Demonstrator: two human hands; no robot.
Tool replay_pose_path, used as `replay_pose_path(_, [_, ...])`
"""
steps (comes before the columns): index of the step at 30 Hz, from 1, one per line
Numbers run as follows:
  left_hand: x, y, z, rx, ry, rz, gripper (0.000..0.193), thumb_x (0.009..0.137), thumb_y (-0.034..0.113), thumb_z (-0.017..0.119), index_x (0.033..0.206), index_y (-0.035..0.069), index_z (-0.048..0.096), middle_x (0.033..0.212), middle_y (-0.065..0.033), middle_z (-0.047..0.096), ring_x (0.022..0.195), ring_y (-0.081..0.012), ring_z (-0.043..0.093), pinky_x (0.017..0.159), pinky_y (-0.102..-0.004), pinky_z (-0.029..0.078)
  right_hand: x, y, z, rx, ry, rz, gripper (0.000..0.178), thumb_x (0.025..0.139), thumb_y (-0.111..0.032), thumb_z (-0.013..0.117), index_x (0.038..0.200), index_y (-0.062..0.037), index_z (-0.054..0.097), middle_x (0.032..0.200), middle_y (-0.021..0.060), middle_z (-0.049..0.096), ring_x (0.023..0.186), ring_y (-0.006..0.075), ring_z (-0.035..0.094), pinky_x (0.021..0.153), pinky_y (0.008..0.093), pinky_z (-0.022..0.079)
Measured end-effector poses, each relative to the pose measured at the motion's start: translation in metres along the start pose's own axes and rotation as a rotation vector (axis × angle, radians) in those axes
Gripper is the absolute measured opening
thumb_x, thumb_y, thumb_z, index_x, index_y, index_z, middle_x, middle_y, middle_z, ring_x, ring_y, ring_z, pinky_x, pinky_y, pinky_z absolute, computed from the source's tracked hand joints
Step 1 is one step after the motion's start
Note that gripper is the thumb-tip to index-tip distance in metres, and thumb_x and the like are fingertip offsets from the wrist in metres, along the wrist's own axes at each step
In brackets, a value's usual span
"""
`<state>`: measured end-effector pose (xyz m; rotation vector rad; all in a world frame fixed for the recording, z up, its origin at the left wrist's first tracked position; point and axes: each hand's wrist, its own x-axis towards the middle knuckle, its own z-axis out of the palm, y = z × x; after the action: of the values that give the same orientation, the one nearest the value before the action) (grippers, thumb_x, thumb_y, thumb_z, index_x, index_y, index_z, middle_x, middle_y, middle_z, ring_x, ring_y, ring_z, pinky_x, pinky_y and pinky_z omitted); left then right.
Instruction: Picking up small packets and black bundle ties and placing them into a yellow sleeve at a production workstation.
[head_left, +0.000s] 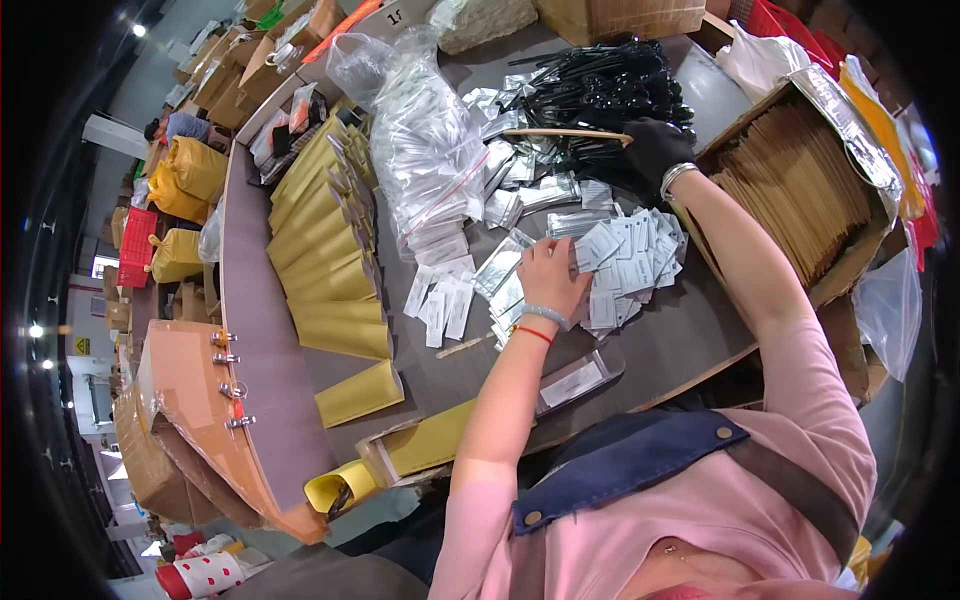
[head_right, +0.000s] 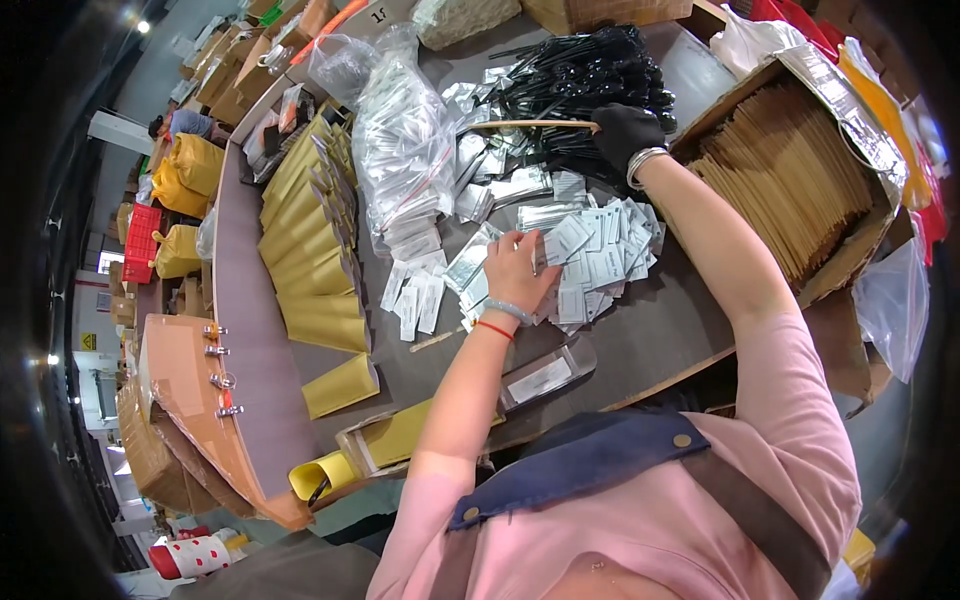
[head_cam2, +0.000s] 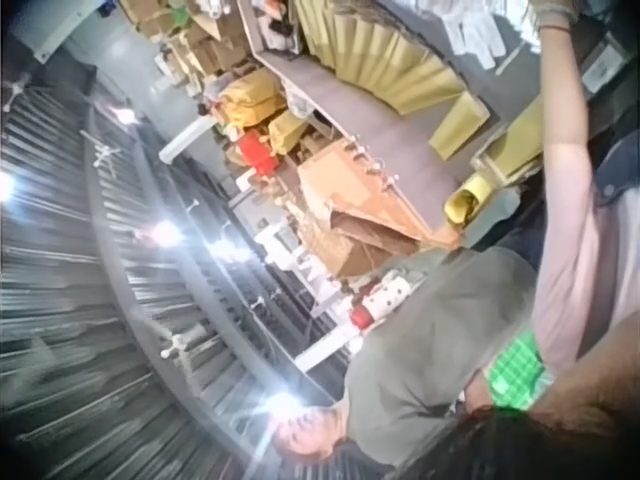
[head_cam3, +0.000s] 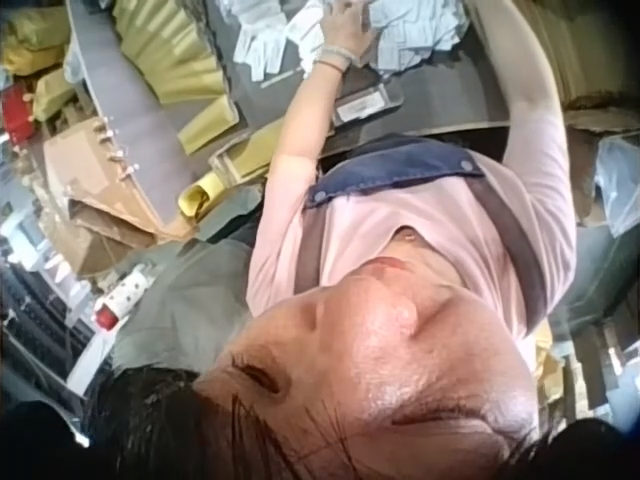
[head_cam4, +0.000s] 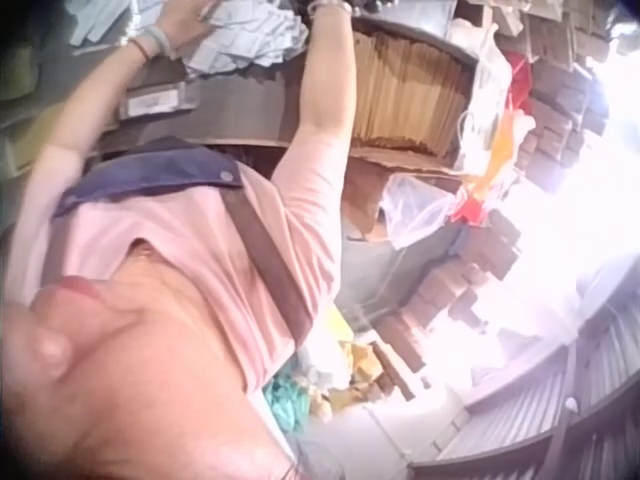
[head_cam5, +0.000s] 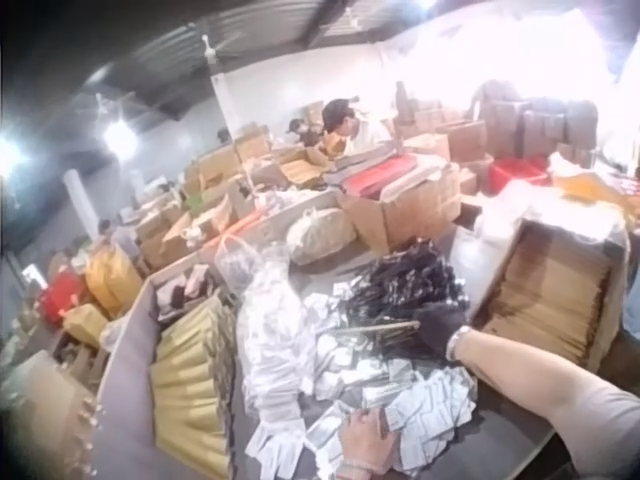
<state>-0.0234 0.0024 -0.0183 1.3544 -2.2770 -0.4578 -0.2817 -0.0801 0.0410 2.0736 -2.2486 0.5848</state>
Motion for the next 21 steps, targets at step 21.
replay_pose_path(21, [-0.172,0.005,-0.064,0.0,-0.064,-0.051,0.05,0.061,0.028,0.082,0.106,0.013,0.066,0.104,-0.0019,0.061,0.098,-0.0262,0.052,0.082,-0.0398,0.04,-0.177,-0.038,-0.062,1.102,-0.512,0.386,0.014,0.085,-0.016,0.067,0.087,-0.0035,0.063,0.067,-0.0026,0.054,0.061,0.0043,0.049,0.056,0.0203,0.038])
